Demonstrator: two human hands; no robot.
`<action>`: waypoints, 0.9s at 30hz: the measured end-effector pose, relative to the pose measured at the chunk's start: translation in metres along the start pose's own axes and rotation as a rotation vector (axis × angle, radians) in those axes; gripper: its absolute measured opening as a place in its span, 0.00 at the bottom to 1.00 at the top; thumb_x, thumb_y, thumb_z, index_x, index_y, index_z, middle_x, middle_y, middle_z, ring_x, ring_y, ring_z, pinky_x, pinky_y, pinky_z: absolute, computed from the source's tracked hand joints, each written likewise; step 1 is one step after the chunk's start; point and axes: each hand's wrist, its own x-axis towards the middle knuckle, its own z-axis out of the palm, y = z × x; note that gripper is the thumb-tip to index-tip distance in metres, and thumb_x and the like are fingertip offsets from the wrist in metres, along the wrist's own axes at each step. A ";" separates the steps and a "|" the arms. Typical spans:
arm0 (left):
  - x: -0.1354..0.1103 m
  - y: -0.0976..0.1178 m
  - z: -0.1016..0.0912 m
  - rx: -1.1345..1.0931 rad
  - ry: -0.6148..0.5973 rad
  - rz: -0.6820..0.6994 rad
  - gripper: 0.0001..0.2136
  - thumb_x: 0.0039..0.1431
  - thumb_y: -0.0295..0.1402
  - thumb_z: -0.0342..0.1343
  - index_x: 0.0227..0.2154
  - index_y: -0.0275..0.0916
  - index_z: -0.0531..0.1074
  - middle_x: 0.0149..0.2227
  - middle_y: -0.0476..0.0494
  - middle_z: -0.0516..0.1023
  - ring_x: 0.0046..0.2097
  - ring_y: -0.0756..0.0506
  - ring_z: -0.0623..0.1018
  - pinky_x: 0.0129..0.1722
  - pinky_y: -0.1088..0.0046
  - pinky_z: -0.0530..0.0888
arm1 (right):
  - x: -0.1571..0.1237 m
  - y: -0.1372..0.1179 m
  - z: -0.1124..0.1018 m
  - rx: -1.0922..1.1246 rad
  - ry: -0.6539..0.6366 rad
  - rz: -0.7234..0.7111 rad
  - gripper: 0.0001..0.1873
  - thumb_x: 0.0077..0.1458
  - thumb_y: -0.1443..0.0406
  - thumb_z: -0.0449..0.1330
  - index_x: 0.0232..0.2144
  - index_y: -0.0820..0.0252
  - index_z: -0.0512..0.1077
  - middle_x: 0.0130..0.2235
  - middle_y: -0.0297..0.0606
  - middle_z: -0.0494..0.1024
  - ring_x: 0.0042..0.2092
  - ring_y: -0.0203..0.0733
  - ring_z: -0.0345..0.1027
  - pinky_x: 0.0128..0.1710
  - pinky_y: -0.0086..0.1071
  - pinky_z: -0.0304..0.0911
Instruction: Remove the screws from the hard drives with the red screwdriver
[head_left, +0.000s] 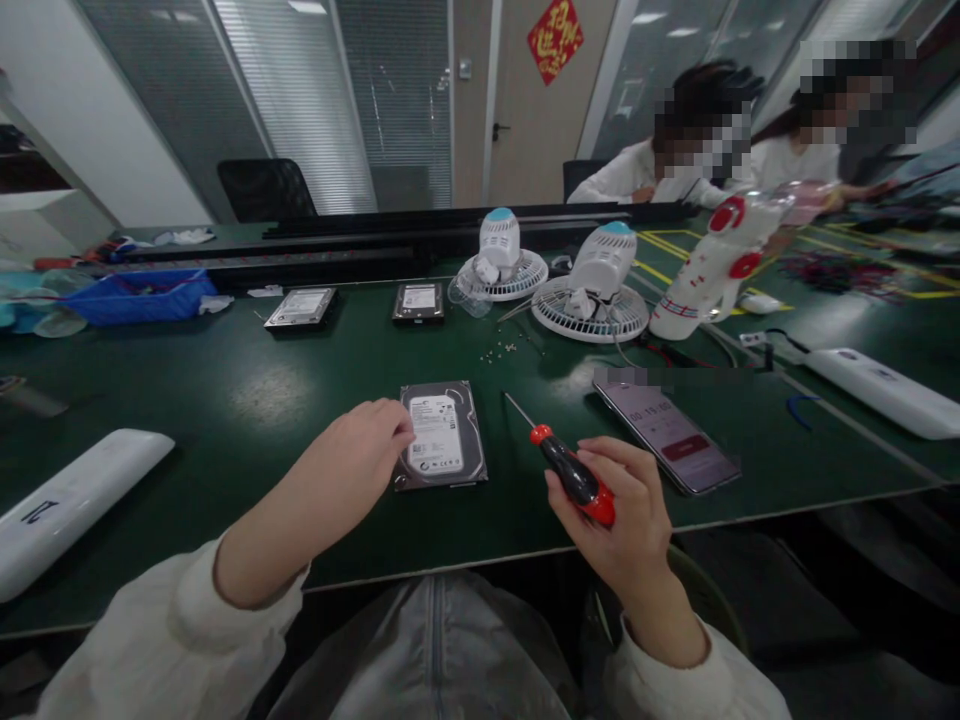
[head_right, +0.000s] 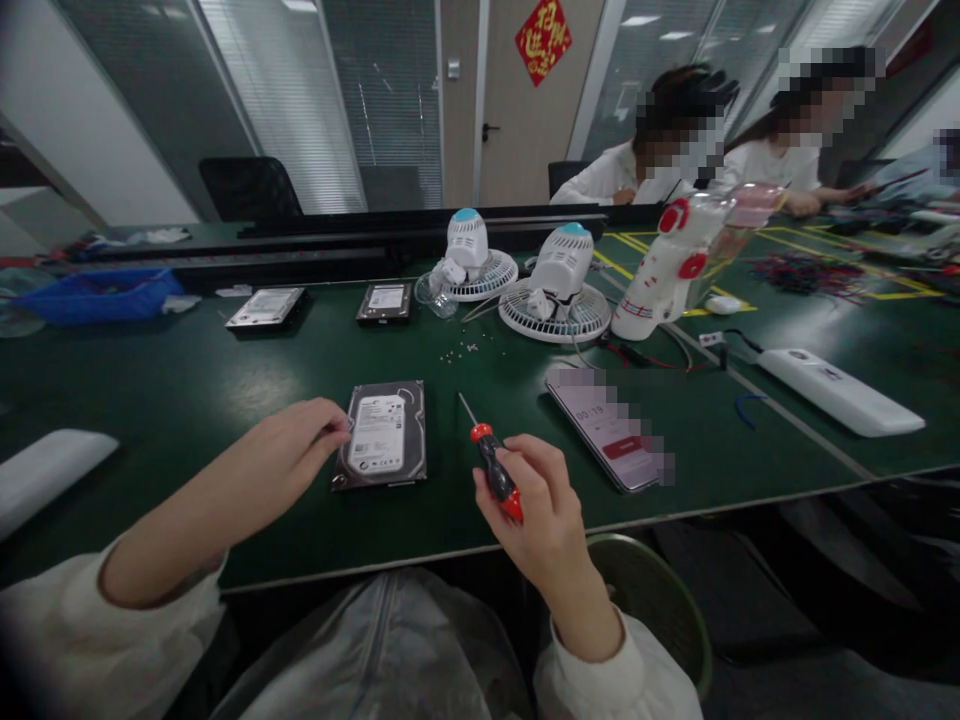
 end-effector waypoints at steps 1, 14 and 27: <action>0.010 0.002 -0.006 -0.035 0.013 -0.011 0.10 0.68 0.32 0.46 0.34 0.39 0.71 0.36 0.44 0.77 0.38 0.43 0.75 0.39 0.65 0.70 | 0.000 0.000 0.000 0.000 -0.004 0.001 0.26 0.50 0.71 0.69 0.50 0.59 0.65 0.42 0.45 0.75 0.42 0.43 0.74 0.36 0.38 0.78; 0.191 0.007 0.024 -0.038 -0.056 0.131 0.03 0.58 0.27 0.62 0.36 0.35 0.77 0.36 0.45 0.80 0.39 0.47 0.79 0.43 0.70 0.75 | -0.004 0.000 0.000 0.021 -0.004 0.055 0.26 0.50 0.71 0.69 0.50 0.60 0.66 0.42 0.46 0.76 0.43 0.43 0.75 0.37 0.38 0.79; 0.203 -0.008 0.044 0.044 0.007 0.293 0.11 0.60 0.24 0.55 0.38 0.38 0.82 0.40 0.42 0.84 0.47 0.43 0.81 0.51 0.67 0.74 | -0.004 -0.001 0.000 0.006 -0.025 0.058 0.26 0.48 0.72 0.70 0.49 0.62 0.67 0.42 0.46 0.77 0.42 0.43 0.76 0.36 0.37 0.79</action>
